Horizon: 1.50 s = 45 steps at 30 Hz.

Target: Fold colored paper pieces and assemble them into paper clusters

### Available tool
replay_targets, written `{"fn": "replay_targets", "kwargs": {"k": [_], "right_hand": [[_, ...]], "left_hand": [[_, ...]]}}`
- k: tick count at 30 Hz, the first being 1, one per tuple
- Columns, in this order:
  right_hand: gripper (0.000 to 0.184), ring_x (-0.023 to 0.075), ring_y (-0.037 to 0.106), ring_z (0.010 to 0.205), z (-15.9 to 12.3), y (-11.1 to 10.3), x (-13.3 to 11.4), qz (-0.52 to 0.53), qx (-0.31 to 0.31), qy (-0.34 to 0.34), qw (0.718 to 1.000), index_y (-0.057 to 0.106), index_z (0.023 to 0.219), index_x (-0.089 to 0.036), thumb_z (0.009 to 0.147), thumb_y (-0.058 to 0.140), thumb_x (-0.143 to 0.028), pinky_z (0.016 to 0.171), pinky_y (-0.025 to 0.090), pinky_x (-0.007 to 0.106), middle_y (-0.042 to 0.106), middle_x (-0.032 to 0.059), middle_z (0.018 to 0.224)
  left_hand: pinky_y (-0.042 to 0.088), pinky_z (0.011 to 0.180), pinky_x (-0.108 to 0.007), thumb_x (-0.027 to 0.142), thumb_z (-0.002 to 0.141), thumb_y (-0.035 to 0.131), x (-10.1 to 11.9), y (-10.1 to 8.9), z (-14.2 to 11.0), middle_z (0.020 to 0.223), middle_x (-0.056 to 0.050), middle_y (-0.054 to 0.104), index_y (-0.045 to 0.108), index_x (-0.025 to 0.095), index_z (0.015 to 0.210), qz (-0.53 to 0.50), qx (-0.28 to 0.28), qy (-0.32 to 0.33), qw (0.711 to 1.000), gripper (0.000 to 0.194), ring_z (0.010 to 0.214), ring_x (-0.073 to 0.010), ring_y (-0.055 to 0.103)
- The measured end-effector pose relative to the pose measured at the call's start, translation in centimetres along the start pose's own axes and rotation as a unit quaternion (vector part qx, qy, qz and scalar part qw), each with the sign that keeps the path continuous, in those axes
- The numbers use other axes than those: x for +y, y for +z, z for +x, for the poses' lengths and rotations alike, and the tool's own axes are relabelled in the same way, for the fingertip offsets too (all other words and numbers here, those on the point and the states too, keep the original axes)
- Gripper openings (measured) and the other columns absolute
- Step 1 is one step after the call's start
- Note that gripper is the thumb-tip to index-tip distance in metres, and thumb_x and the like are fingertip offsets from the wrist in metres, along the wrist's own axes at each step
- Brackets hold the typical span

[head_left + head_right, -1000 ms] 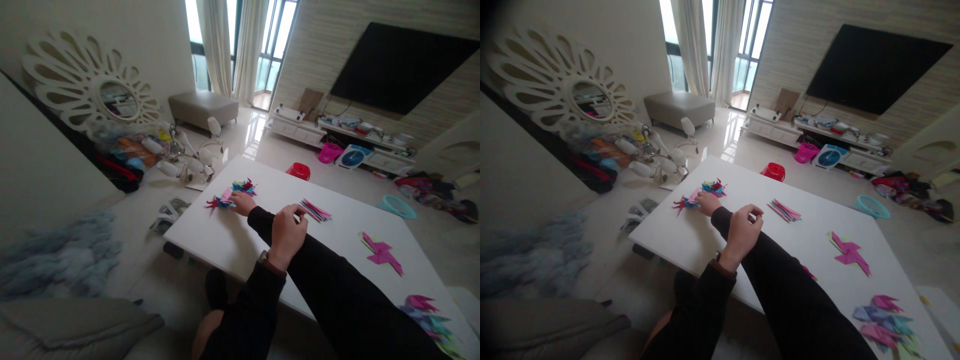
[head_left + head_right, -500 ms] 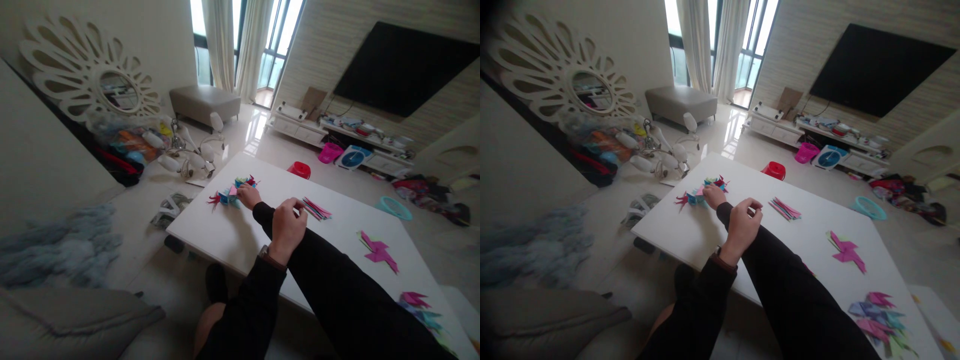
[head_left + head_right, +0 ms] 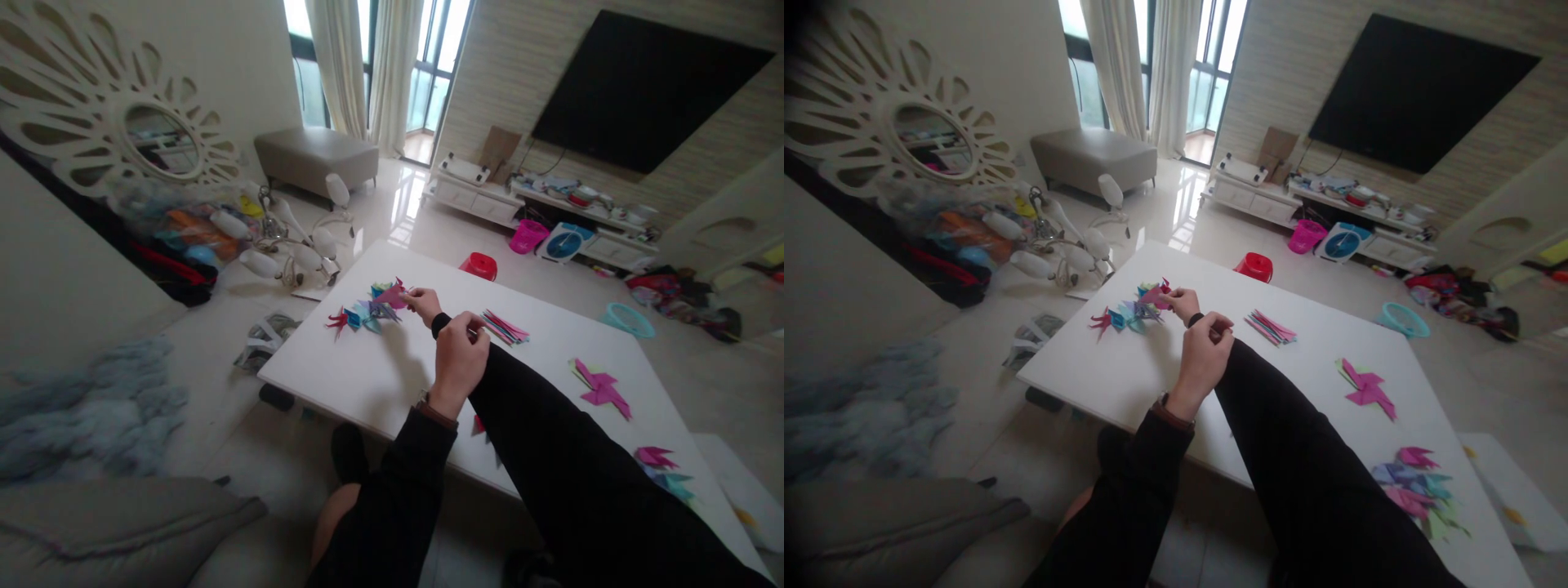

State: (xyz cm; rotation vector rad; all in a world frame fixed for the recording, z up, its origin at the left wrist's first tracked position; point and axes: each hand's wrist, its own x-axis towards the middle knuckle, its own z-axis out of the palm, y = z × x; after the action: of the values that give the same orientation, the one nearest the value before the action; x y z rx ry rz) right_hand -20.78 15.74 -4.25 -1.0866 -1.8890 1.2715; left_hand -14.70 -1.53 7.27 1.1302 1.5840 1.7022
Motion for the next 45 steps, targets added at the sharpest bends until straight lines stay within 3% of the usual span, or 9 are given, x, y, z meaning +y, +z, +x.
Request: {"fn": "replay_targets", "kwargs": {"k": [6,11,14,19,23,26,32,38,45], "right_hand": [[0.029,0.0125,0.063,0.055,-0.3,-2.2,0.2,0.096,0.041,0.041,0.994,0.056,0.069,-0.019,0.070,0.078,-0.037,0.051,0.045,0.022,0.064,-0.0009,0.059],[0.031,0.0135,0.065,0.059,-2.6,-6.9,-0.1,0.130,0.068,0.051,0.988,0.055,0.076,-0.020,0.064,0.081,-0.034,0.054,0.048,0.023,0.066,-0.0024,0.064],[0.035,0.0129,0.061,0.056,-6.8,-11.2,0.3,0.156,0.099,0.028,0.982,0.059,0.083,-0.021,0.062,0.083,-0.036,0.053,0.047,0.024,0.064,-0.0042,0.062],[0.039,0.0134,0.061,0.053,-17.5,-18.8,2.3,0.158,0.153,0.030,0.975,0.060,0.099,-0.021,0.069,0.080,-0.035,0.052,0.047,0.025,0.063,-0.0057,0.063],[0.025,0.0139,0.062,0.056,-25.3,-24.0,4.7,0.126,0.221,0.059,0.965,0.066,0.092,-0.020,0.073,0.076,-0.032,0.054,0.047,0.026,0.064,-0.0034,0.065],[0.015,0.0138,0.060,0.060,-28.6,-26.4,6.2,0.112,0.255,0.073,0.957,0.072,0.081,-0.018,0.073,0.074,-0.030,0.056,0.049,0.027,0.067,0.0010,0.071],[0.012,0.0130,0.061,0.066,-29.5,-28.1,6.7,0.154,0.271,0.083,0.946,0.076,0.079,-0.018,0.070,0.074,-0.026,0.061,0.052,0.025,0.070,0.0013,0.075],[0.015,0.0136,0.065,0.059,-29.0,-29.4,6.5,0.225,0.281,0.125,0.924,0.074,0.073,-0.017,0.063,0.077,-0.027,0.060,0.057,0.027,0.070,0.0015,0.071],[0.023,0.0168,0.070,0.059,-29.9,-31.4,6.5,0.253,0.281,0.166,0.911,0.072,0.073,-0.015,0.063,0.079,-0.034,0.061,0.058,0.029,0.070,0.0047,0.069]], "left_hand": [[0.047,0.069,-0.024,0.011,0.083,0.058,-0.2,0.5,0.0,0.079,-0.001,0.070,0.068,0.020,0.088,0.018,-0.004,-0.004,1.000,0.014,0.068,-0.0128,0.061],[0.048,0.068,-0.024,0.010,0.083,0.060,-0.6,0.7,0.3,0.082,-0.002,0.072,0.068,0.019,0.086,0.024,-0.010,-0.001,1.000,0.013,0.068,-0.0131,0.063],[0.048,0.067,-0.024,0.010,0.082,0.061,-0.8,0.7,0.5,0.084,-0.003,0.072,0.067,0.018,0.085,0.041,-0.016,0.002,0.999,0.010,0.066,-0.0127,0.062],[0.048,0.067,-0.025,0.011,0.079,0.062,-1.6,1.3,0.3,0.084,-0.002,0.073,0.068,0.018,0.087,0.087,-0.056,0.001,0.995,0.013,0.068,-0.0132,0.064],[0.051,0.075,-0.029,0.015,0.077,0.066,-2.9,3.5,-1.2,0.090,-0.004,0.075,0.070,0.018,0.087,0.143,-0.174,0.007,0.974,0.011,0.081,-0.0176,0.068],[0.052,0.083,-0.033,0.025,0.078,0.071,-3.6,5.9,-2.9,0.097,-0.008,0.075,0.071,0.018,0.093,0.164,-0.274,0.023,0.947,0.016,0.095,-0.0230,0.069],[0.052,0.088,-0.034,0.022,0.078,0.073,-4.7,10.3,-5.4,0.108,-0.008,0.074,0.070,0.019,0.111,0.166,-0.389,0.086,0.902,0.034,0.098,-0.0236,0.069],[0.053,0.082,-0.030,0.006,0.081,0.058,-5.2,12.7,-4.9,0.098,-0.008,0.071,0.076,0.017,0.098,0.200,-0.348,0.102,0.910,0.027,0.087,-0.0187,0.067],[0.050,0.075,-0.028,0.024,0.091,0.061,-4.9,13.8,-5.0,0.092,-0.006,0.072,0.078,0.020,0.101,0.191,-0.355,0.147,0.903,0.020,0.078,-0.0166,0.065]]}}
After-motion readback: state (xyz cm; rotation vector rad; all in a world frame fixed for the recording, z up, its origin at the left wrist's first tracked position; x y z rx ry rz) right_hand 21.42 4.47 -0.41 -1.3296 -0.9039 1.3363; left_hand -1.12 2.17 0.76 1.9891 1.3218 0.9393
